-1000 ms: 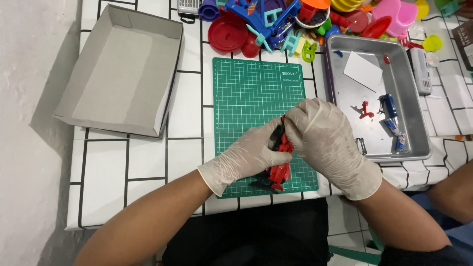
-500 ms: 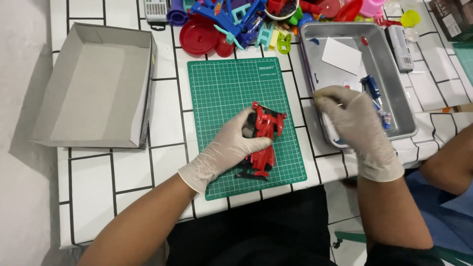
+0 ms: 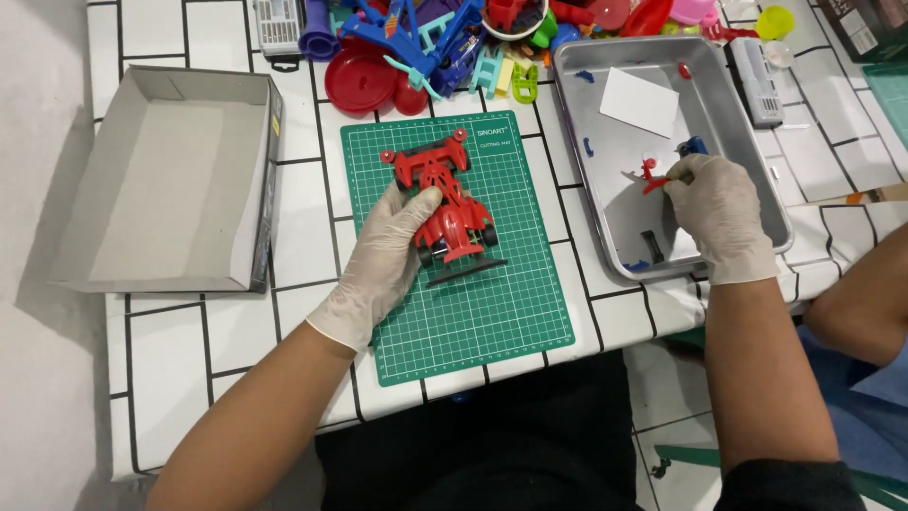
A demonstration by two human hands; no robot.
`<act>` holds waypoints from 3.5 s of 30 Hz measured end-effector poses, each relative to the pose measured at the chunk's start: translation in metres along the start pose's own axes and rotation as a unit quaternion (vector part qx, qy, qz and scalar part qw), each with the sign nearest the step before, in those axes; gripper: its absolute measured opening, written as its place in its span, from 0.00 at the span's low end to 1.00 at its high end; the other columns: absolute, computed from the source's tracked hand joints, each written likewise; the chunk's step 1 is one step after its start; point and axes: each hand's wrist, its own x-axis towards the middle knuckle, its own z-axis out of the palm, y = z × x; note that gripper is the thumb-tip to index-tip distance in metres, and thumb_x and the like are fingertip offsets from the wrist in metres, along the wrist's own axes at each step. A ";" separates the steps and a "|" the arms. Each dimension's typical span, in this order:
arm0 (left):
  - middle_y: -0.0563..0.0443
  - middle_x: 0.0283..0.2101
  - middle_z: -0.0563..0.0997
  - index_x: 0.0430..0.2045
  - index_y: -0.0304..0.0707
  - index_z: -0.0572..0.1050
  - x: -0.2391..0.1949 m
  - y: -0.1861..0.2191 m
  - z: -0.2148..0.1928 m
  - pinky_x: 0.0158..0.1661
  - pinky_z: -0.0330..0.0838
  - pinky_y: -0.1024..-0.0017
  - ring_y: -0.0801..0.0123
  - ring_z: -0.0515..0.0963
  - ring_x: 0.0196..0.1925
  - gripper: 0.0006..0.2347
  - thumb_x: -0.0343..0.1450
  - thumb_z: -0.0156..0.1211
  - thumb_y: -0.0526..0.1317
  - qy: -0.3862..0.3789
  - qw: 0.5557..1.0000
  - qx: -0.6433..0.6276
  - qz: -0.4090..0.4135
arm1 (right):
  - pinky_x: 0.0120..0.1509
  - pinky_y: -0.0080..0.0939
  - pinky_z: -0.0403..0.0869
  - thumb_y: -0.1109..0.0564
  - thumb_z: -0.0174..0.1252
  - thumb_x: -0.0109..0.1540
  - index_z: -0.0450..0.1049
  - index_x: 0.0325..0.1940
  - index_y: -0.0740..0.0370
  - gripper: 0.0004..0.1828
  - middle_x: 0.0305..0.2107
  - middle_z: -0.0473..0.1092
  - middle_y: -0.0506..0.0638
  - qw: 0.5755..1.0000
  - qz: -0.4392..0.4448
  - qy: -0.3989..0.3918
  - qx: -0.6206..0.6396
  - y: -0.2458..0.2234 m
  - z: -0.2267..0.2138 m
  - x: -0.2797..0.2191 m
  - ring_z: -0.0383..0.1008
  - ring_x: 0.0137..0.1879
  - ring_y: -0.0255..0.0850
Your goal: Assembling a miniature toy car by attaching the red body shell to the black chassis and adding small components.
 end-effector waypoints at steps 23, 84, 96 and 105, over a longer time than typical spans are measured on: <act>0.51 0.40 0.83 0.52 0.38 0.75 0.006 -0.023 0.004 0.47 0.81 0.60 0.61 0.85 0.45 0.19 0.68 0.69 0.39 0.059 0.996 -0.013 0.069 | 0.51 0.38 0.77 0.67 0.71 0.56 0.81 0.44 0.67 0.13 0.35 0.75 0.55 0.813 -0.259 -0.043 0.520 -0.127 0.011 -0.141 0.75 0.42 0.37; 0.48 0.47 0.82 0.55 0.43 0.69 0.012 -0.014 -0.010 0.35 0.80 0.66 0.64 0.83 0.43 0.17 0.71 0.58 0.40 0.048 0.998 0.006 0.045 | 0.61 0.48 0.76 0.72 0.54 0.68 0.81 0.55 0.75 0.14 0.45 0.78 0.67 0.936 -0.293 0.178 0.084 -0.015 -0.021 -0.030 0.79 0.50 0.56; 0.42 0.57 0.77 0.63 0.43 0.63 0.012 -0.015 -0.012 0.48 0.80 0.62 0.61 0.80 0.53 0.21 0.73 0.54 0.36 -0.034 0.996 -0.036 0.075 | 0.52 0.45 0.74 0.65 0.57 0.64 0.79 0.41 0.59 0.07 0.43 0.75 0.54 0.988 -0.119 -0.025 0.100 -0.001 0.001 0.030 0.73 0.46 0.47; 0.42 0.53 0.81 0.52 0.38 0.67 0.008 -0.017 -0.004 0.40 0.84 0.62 0.58 0.83 0.49 0.14 0.73 0.53 0.39 0.019 0.999 0.020 0.041 | 0.37 0.42 0.71 0.61 0.62 0.69 0.75 0.49 0.61 0.05 0.35 0.71 0.53 0.983 -0.095 -0.037 0.155 -0.031 -0.036 0.007 0.68 0.39 0.43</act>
